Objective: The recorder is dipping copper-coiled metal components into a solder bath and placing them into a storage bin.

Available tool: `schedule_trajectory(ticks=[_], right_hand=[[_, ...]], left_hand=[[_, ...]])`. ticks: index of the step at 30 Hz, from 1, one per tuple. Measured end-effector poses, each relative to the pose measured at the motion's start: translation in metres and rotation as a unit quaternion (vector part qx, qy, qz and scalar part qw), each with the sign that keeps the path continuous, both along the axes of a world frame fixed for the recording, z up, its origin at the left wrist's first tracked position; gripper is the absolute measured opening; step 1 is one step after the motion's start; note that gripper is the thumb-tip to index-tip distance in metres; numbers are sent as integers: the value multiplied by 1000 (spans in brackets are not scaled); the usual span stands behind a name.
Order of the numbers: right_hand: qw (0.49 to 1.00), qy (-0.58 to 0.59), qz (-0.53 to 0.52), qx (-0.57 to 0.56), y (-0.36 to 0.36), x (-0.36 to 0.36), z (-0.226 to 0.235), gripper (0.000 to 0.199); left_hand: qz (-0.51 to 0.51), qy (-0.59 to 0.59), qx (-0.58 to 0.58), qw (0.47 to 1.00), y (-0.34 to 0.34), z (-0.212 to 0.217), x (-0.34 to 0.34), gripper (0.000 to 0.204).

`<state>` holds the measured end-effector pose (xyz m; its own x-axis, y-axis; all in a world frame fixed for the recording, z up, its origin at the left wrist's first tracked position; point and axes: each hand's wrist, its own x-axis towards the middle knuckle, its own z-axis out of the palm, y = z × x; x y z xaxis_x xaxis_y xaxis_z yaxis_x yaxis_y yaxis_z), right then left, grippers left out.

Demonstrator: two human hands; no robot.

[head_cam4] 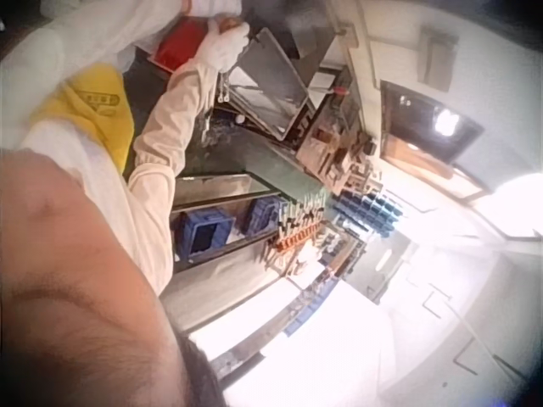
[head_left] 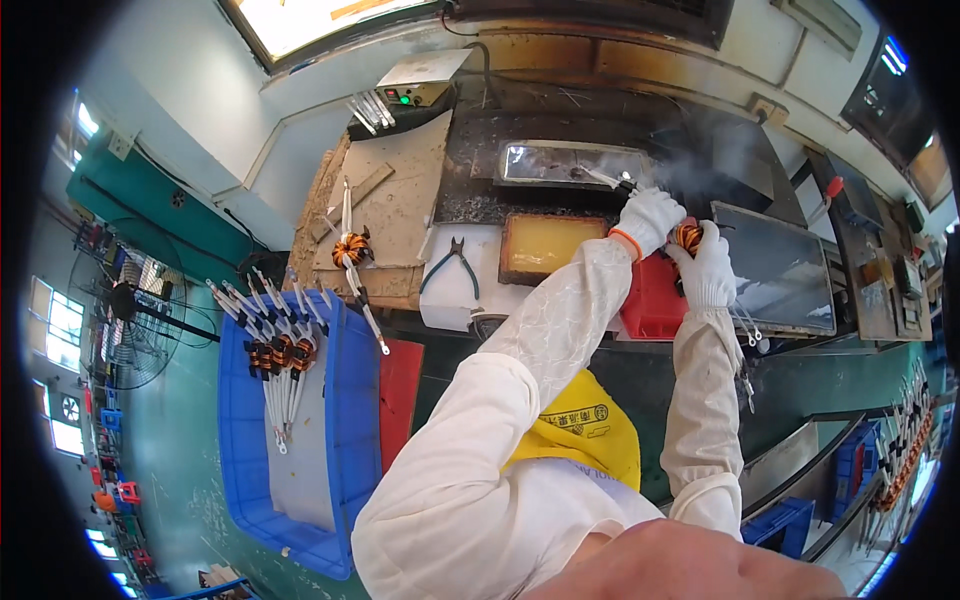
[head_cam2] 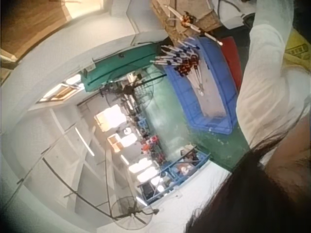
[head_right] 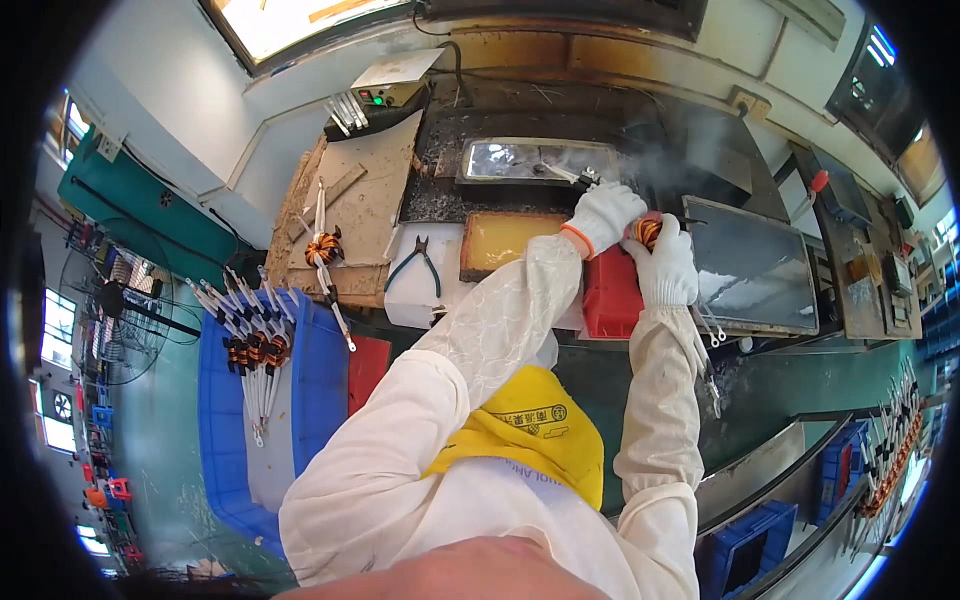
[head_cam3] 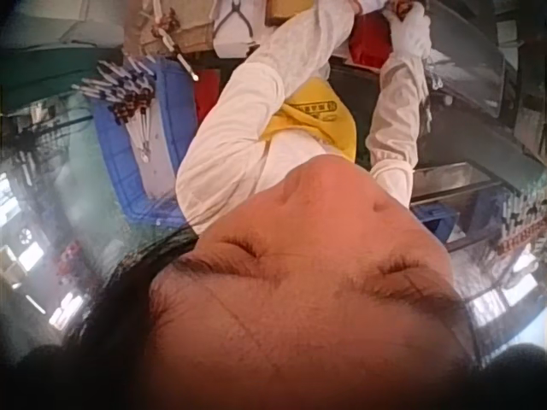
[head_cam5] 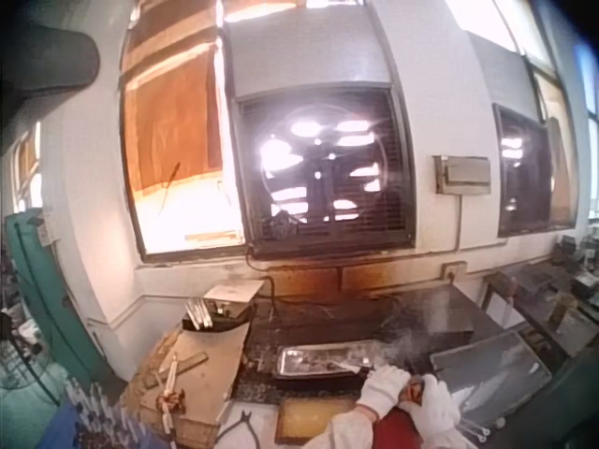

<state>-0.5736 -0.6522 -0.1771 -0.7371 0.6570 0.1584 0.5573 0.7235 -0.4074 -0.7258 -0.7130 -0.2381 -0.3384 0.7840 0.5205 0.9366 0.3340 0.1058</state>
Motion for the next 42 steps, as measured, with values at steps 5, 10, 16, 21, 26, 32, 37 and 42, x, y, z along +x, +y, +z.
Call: schedule_trajectory(ticks=[5, 10, 16, 21, 26, 32, 37, 42], right_hand=[[994, 109, -14, -27, -4, 17, -18, 68], [935, 354, -2, -18, -11, 30, -59, 71], [907, 421, -26, -4, -24, 38, -91, 65], [903, 429, -13, 22, -25, 41, -93, 68], [895, 447, 5, 15, -23, 40, -94, 70], [904, 428, -10, 5, -24, 40, -95, 71], [914, 405, -24, 1, -23, 34, -92, 66], [916, 392, -4, -86, -18, 28, -86, 66]], left_hand=[[-34, 121, 11, 992, -3, 24, 10, 12], [-30, 248, 77, 965, 0, 48, 40, 13], [-89, 277, 97, 952, 1, 48, 67, 21], [-96, 291, 44, 951, -10, 51, 69, 30], [-123, 262, 37, 956, -24, 71, 82, 37], [-124, 305, 117, 937, -28, 78, 84, 43], [-55, 232, -36, 971, -21, 71, 79, 47], [-101, 303, 87, 944, -15, 69, 80, 47]])
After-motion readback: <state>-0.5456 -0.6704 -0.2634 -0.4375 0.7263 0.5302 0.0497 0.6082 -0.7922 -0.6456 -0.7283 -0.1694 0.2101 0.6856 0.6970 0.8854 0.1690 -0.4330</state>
